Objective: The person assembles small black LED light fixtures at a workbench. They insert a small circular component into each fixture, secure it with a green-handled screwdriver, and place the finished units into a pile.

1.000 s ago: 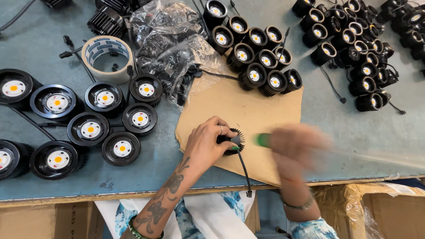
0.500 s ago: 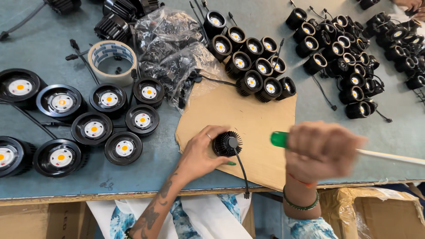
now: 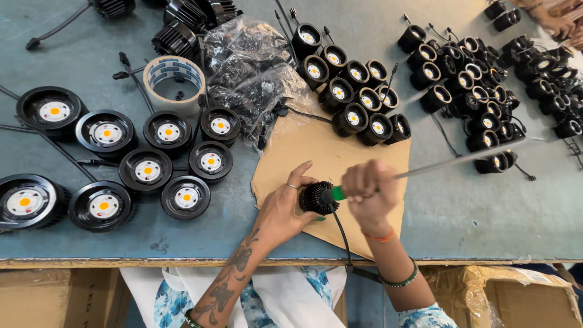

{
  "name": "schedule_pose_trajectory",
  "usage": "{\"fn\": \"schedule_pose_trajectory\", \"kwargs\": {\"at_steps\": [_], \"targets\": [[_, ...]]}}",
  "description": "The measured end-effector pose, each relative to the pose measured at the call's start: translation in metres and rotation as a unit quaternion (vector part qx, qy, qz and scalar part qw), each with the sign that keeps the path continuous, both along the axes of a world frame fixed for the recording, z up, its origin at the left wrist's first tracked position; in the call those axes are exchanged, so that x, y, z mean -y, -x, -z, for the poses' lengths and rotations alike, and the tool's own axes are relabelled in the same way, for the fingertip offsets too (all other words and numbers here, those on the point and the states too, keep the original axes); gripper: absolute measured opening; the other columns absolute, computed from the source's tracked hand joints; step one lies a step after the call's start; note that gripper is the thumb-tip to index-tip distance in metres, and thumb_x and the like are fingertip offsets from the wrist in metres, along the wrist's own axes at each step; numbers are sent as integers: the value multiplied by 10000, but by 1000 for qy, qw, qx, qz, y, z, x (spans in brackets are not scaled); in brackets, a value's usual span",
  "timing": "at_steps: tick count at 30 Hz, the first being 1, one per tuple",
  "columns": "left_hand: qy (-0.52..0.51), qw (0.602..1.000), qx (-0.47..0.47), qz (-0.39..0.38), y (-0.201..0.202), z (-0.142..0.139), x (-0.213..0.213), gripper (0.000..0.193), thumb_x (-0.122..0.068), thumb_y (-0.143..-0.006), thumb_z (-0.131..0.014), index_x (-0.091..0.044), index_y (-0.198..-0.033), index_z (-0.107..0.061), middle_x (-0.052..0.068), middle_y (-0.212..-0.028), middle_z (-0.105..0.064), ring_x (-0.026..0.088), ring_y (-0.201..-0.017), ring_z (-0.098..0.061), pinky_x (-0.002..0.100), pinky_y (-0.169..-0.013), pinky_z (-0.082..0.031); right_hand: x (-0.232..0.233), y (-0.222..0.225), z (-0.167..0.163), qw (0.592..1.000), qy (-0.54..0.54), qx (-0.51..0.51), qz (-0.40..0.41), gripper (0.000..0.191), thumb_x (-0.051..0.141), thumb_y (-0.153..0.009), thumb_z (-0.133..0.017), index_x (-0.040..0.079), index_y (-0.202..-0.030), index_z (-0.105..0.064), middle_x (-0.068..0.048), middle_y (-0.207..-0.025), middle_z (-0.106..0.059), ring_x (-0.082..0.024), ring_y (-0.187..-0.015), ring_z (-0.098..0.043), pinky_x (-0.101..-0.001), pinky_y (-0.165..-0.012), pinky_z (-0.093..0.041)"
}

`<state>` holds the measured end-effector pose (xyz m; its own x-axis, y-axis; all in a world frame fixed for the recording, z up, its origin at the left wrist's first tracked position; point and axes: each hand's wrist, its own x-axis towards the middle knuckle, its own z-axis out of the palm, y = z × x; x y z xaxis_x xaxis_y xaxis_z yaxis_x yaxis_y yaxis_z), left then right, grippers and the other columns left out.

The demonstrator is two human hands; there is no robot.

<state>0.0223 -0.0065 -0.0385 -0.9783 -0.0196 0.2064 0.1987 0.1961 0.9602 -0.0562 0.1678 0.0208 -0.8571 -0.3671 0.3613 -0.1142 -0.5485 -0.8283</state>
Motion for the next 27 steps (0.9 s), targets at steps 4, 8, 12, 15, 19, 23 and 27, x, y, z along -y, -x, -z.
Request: {"fn": "schedule_pose_trajectory", "kwargs": {"at_steps": [4,8,12,15,19,23,27], "targets": [[10,1000,-12,-2,-1,5,-1,1032,-135,-667,-910,-136,-1508,-310,102,-1251,-701,348,-1134,-685,431,-952,-548,-10,-7,-29,995,-2,-69,67,497,349,-1129,-409,137,-685,-334,31,-524,-278,-100,-446,-263,-271,-422,-275],[9,1000,-5,-6,1,0,-5,1027,-151,-666,-902,-134,-1512,-320,104,-1238,-706,345,-1130,-688,431,-948,-549,4,-11,-13,988,-78,-134,-14,619,354,-1199,-428,124,-638,-303,-16,-583,-270,-158,-522,-285,-311,-542,-271],[28,999,-28,-11,1,-13,-5,997,-178,-688,-910,-128,-1509,-347,119,-1237,-702,359,-1137,-679,443,-941,-545,10,1,15,998,-56,-33,-18,527,234,-1091,-497,87,-601,-375,-27,-487,-377,-133,-421,-320,-293,-428,-282],[47,997,-62,-7,-1,-21,-4,989,-175,-682,-906,-119,-1505,-360,151,-1256,-675,377,-1150,-664,453,-949,-539,-5,16,11,996,-64,-25,49,513,257,-1082,-528,90,-611,-410,-12,-498,-400,-126,-418,-349,-275,-402,-302],[84,990,-111,1,-8,-27,-5,949,-160,-712,-886,-102,-1507,-372,203,-1357,-629,422,-1192,-628,470,-960,-528,-30,29,-11,923,-340,-21,182,449,320,-1062,-592,45,-715,-517,-46,-605,-464,-159,-518,-439,-299,-484,-361],[105,991,-76,15,-7,-27,-9,850,-147,-764,-854,-135,-1495,-421,169,-1304,-667,403,-1173,-656,450,-972,-544,-35,25,-14,715,-633,-195,224,271,335,-927,-665,66,-900,-671,-96,-672,-603,-260,-575,-593,-396,-554,-469],[-15,998,-69,4,-12,-18,-15,825,-73,-778,-831,-107,-1478,-395,178,-1319,-654,351,-1193,-689,418,-1009,-569,-33,11,-14,649,-686,-264,195,245,326,-857,-741,127,-997,-715,-59,-922,-701,-270,-846,-674,-405,-710,-546]]}}
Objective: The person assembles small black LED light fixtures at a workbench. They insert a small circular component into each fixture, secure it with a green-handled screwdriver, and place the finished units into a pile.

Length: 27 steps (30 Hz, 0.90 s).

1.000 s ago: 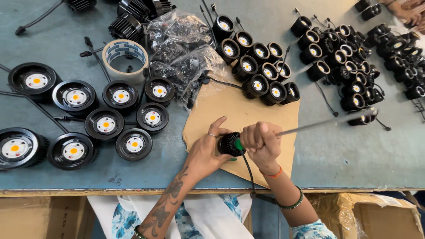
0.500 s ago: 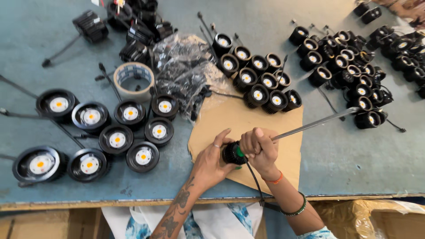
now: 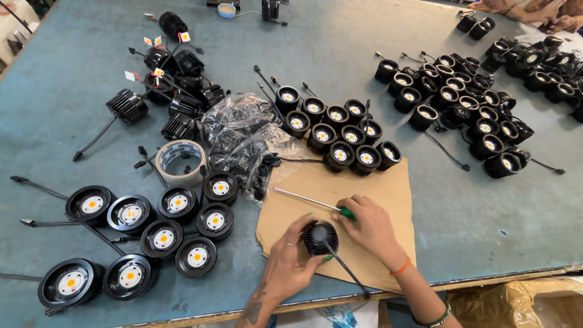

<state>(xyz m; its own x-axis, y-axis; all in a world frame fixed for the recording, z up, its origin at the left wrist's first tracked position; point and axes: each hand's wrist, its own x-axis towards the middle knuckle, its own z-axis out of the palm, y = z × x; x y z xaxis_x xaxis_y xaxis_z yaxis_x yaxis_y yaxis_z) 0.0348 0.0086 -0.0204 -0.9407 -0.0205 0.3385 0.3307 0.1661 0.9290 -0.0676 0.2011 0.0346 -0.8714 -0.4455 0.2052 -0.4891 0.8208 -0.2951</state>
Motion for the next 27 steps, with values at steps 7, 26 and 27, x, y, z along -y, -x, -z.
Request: {"fn": "schedule_pose_trajectory", "kwargs": {"at_steps": [7,26,27], "targets": [[-296,951,23,-85,12,23,-9,802,74,-892,-659,-86,-1553,-234,166,-1364,-531,233,-1196,-630,328,-951,-568,11,-14,-21,941,169,54,-289,854,218,-724,-858,33,-1460,-469,-206,-1461,-467,-423,-1317,-515,-479,-1041,-456],[-75,983,130,-106,23,14,-4,509,-97,-892,-720,-51,-1364,-535,81,-1101,-721,147,-901,-753,271,-710,-628,85,206,-57,953,220,-164,-130,712,222,-798,-815,78,-1430,-521,-212,-1334,-502,-385,-1142,-637,-434,-896,-566],[-71,985,119,-103,24,15,-4,480,-102,-892,-720,-44,-1340,-557,79,-1057,-741,144,-889,-760,271,-704,-632,96,234,-57,948,222,-186,-131,666,214,-819,-819,63,-1403,-538,-200,-1313,-531,-401,-1160,-638,-452,-936,-551]]}}
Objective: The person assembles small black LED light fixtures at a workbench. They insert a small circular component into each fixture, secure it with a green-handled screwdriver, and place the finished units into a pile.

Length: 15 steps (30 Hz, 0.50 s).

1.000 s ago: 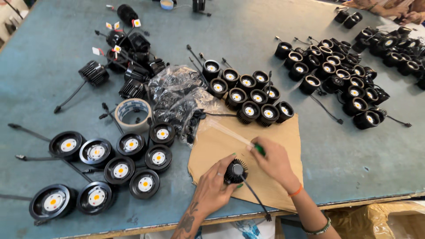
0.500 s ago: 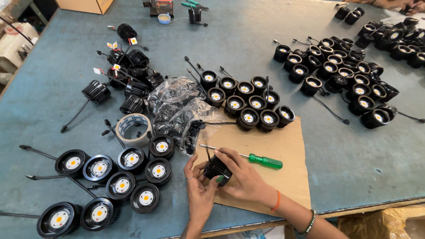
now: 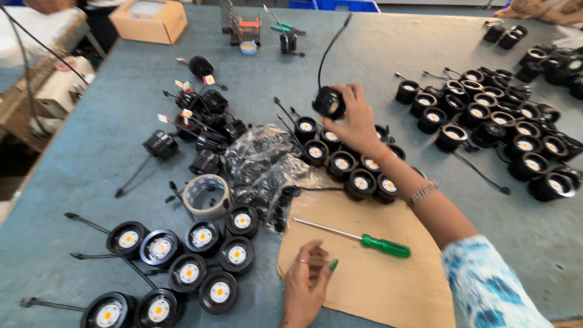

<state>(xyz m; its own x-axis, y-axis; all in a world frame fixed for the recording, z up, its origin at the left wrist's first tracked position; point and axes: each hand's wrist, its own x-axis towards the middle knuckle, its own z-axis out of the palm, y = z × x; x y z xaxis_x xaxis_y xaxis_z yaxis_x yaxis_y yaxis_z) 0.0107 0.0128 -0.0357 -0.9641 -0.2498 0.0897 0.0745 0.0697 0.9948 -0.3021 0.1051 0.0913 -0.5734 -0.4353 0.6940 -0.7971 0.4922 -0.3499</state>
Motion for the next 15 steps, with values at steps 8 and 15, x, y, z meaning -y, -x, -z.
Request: {"fn": "schedule_pose_trajectory", "kwargs": {"at_steps": [8,15], "targets": [[-24,999,20,10,13,25,5,420,-65,-902,-677,-41,-1309,-576,81,-842,-755,145,-739,-811,280,-613,-652,55,119,44,981,-129,109,99,631,271,-662,-863,38,-1185,-596,-207,-1111,-690,-410,-1064,-649,-484,-908,-521],[4,1000,29,-9,16,51,-3,275,-66,-877,-710,-30,-1150,-692,72,-801,-771,147,-691,-819,275,-576,-661,34,130,32,925,-279,250,58,607,460,-840,-803,106,-1318,-681,-227,-1254,-694,-391,-1214,-633,-452,-1074,-487]]}}
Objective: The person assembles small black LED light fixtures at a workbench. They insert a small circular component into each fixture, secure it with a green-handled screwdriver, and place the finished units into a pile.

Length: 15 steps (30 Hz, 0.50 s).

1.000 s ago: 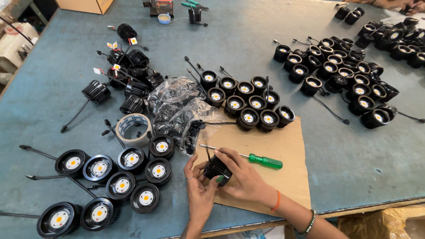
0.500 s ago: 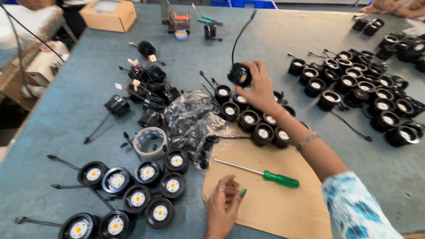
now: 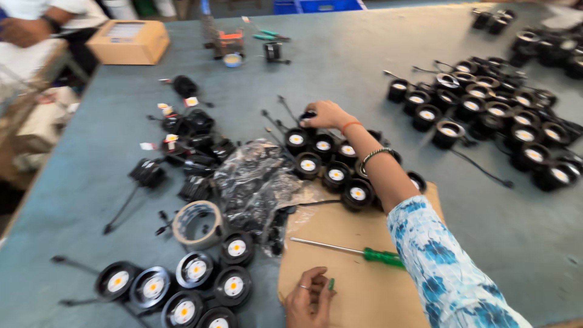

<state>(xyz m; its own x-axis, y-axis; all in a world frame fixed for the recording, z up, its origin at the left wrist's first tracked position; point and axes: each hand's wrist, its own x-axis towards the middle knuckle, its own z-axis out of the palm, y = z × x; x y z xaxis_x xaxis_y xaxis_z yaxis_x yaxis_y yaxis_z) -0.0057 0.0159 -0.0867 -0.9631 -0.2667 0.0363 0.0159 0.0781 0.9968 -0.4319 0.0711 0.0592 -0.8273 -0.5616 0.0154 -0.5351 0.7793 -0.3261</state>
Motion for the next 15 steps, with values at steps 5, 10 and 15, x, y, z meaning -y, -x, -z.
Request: {"fn": "schedule_pose_trajectory", "kwargs": {"at_steps": [5,10,15], "targets": [[-13,1000,17,-3,-2,3,0,192,-45,-873,-703,-29,-1063,-725,81,-798,-775,143,-696,-825,274,-581,-671,-92,6,-31,985,-41,-161,40,589,404,-777,-799,125,-1285,-691,-176,-1449,-530,-386,-1277,-538,-485,-1021,-470],[36,999,-30,-8,2,-5,-3,91,-30,-870,-698,-2,-944,-742,82,-786,-783,128,-684,-826,255,-592,-648,-231,-5,-44,942,-116,-155,273,622,497,-794,-853,50,-1199,-699,-187,-1304,-616,-380,-1214,-592,-495,-967,-527],[30,999,-30,-10,1,-17,-6,100,-10,-860,-678,9,-946,-726,82,-809,-767,141,-690,-819,255,-594,-656,-303,-55,11,944,-55,-169,280,833,344,-670,-929,126,-1376,-543,-180,-1298,-566,-421,-1092,-621,-501,-894,-536]]}}
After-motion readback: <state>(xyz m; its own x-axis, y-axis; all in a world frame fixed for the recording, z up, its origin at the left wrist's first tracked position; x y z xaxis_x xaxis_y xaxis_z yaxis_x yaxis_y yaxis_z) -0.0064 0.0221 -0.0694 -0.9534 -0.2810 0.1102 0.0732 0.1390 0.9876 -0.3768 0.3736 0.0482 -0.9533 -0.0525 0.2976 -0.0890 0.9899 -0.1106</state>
